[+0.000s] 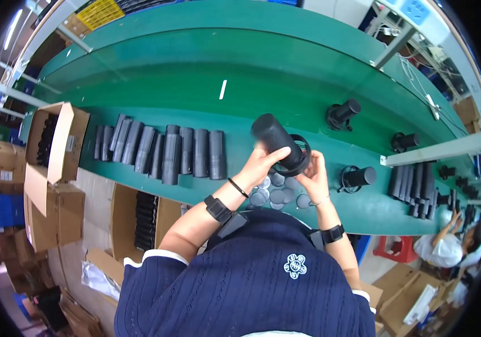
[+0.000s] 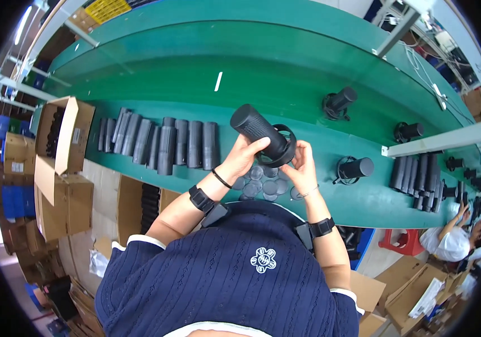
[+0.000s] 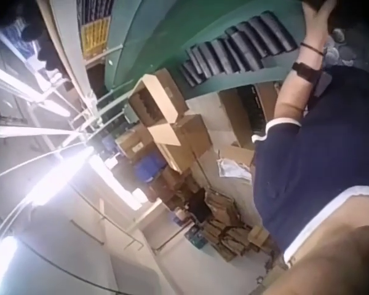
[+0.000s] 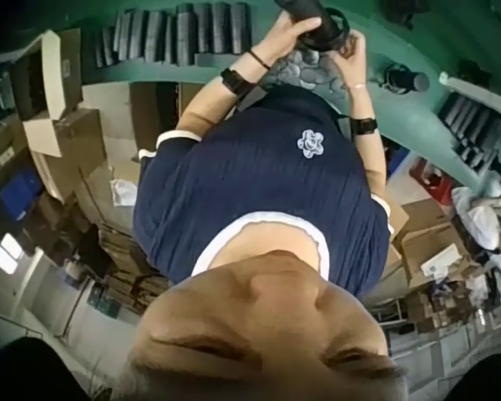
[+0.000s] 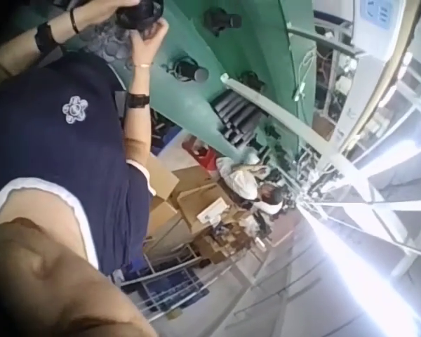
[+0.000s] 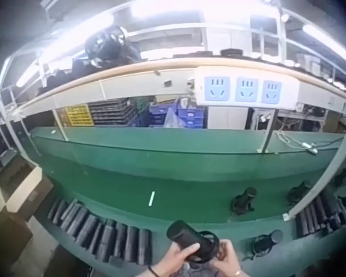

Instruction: The person picks up a microphone and a mount from a box, fits the microphone into the mount by hand, and places the assembly onto the green workbench, repeating this for several units.

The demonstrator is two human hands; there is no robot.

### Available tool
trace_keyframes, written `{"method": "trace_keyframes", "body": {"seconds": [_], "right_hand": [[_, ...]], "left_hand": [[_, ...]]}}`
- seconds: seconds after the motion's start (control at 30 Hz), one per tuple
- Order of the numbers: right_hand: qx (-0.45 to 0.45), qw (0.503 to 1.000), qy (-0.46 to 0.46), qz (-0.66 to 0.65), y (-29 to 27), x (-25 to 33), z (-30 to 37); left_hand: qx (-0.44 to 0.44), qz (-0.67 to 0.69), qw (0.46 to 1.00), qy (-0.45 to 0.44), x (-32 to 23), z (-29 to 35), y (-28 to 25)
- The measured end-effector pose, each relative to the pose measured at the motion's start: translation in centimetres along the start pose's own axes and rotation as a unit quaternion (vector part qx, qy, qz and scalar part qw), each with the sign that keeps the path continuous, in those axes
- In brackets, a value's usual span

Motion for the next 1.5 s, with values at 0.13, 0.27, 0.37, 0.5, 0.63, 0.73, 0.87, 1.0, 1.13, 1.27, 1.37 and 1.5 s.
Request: {"method": "trace_keyframes", "body": {"seconds": [0.13, 0.27, 0.37, 0.5, 0.63, 0.73, 0.87, 1.0, 1.13, 1.27, 1.37, 1.5], "right_hand": [[0.017, 0.999, 0.019, -0.022, 0.6, -1.2, 0.0], [0.008, 1.0, 0.013, 0.009, 0.8, -1.3, 0.4], [-0.025, 0.992, 0.02, 0.126, 0.8, -0.2, 0.5], [-0.044, 0.914, -0.001, 0.404, 1.1, 1.5, -0.5], [0.006, 0.863, -0.023, 0.505, 2.7, 1.3, -0.8], [0.043, 0.859, -0.017, 0.509, 3.7, 0.4, -0.8], [0.071, 0.875, 0.0, 0.48, 3.7, -0.6, -0.6], [0.085, 0.876, 0.014, 0.475, 3.5, -1.5, -0.6], [0.095, 0.873, 0.021, 0.478, 3.8, -1.6, -0.8], [0.104, 0.853, 0.01, 0.511, 3.9, -1.3, -1.0], [0.104, 0.849, 0.003, 0.518, 3.9, -1.7, -0.9], [0.083, 0.86, 0.014, 0.504, 4.3, -1.7, -0.4]], "left_hand": [[-0.02, -0.014, 1.0, 0.001, 0.0, 0.3, -0.5], [-0.032, 0.035, 0.998, -0.035, 1.9, 0.0, -1.3], [-0.111, 0.082, 0.975, -0.172, 5.0, 0.3, -3.5], [-0.357, -0.095, 0.895, -0.251, 7.3, 3.0, -9.6], [-0.215, -0.139, 0.924, -0.283, 7.9, 1.9, -8.6], [-0.152, -0.228, 0.929, -0.25, 8.4, 0.8, -8.4], [-0.141, -0.184, 0.94, -0.251, 9.7, 1.0, -9.1], [-0.153, -0.093, 0.953, -0.244, 10.1, 1.5, -8.7], [-0.182, -0.052, 0.951, -0.244, 11.0, 1.7, -9.4], [-0.183, -0.016, 0.952, -0.244, 11.1, 1.9, -9.0], [-0.182, -0.023, 0.955, -0.232, 10.8, 1.8, -9.1], [-0.193, -0.043, 0.953, -0.23, 11.0, 2.1, -9.2]]}}
Point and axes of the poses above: each hand's wrist, its own z-axis away from the middle knuckle, its own y-axis out of the palm, x = y × z, the point moved 10 cm from there along -z, towards the middle knuckle, and after that the axes turned 7 degrees about -y, right-handed, at the moved point
